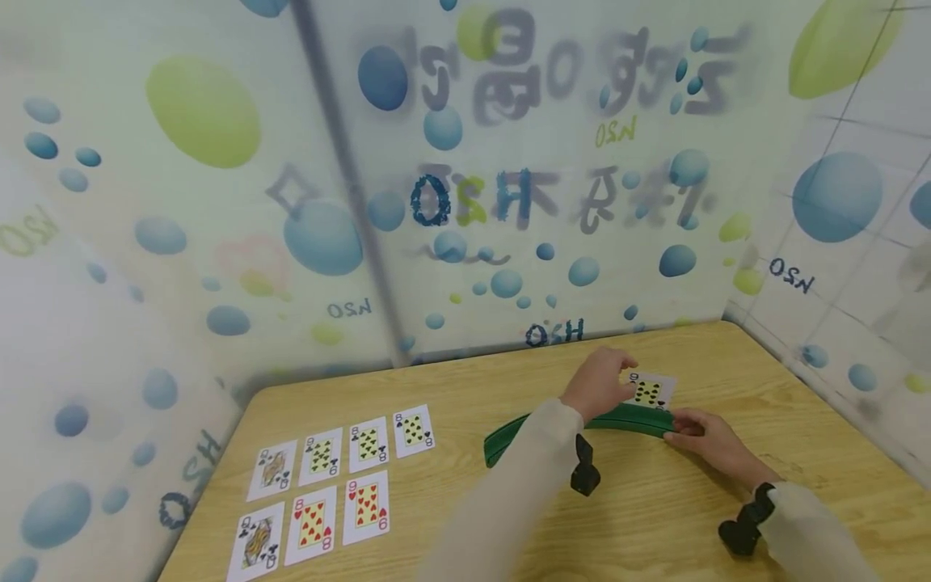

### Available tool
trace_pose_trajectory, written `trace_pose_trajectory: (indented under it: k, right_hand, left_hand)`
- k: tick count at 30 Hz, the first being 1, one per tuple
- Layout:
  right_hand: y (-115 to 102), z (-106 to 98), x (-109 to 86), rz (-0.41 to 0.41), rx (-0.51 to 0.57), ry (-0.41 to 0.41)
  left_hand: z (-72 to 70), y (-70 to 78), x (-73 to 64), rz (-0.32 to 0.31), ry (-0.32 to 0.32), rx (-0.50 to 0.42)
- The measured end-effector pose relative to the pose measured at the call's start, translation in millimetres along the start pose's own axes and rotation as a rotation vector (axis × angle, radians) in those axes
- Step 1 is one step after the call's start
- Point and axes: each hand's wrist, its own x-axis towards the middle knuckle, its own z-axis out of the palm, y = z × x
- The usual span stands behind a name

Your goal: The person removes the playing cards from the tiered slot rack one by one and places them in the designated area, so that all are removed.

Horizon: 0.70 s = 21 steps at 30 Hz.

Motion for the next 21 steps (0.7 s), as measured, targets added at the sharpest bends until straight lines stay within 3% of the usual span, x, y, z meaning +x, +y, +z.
trace_pose_trajectory:
  k: [9, 21]
  right_hand:
    - [2, 1, 0.8, -0.009, 0.006, -0.002]
    - [3, 1, 0.3, -0.003, 0.024, 0.006]
  left_hand:
    - [12.2, 1.0, 3.6, 0.009, 0.007, -0.011]
    - [17.3, 1.4, -1.4, -0.046, 0.063, -0.003]
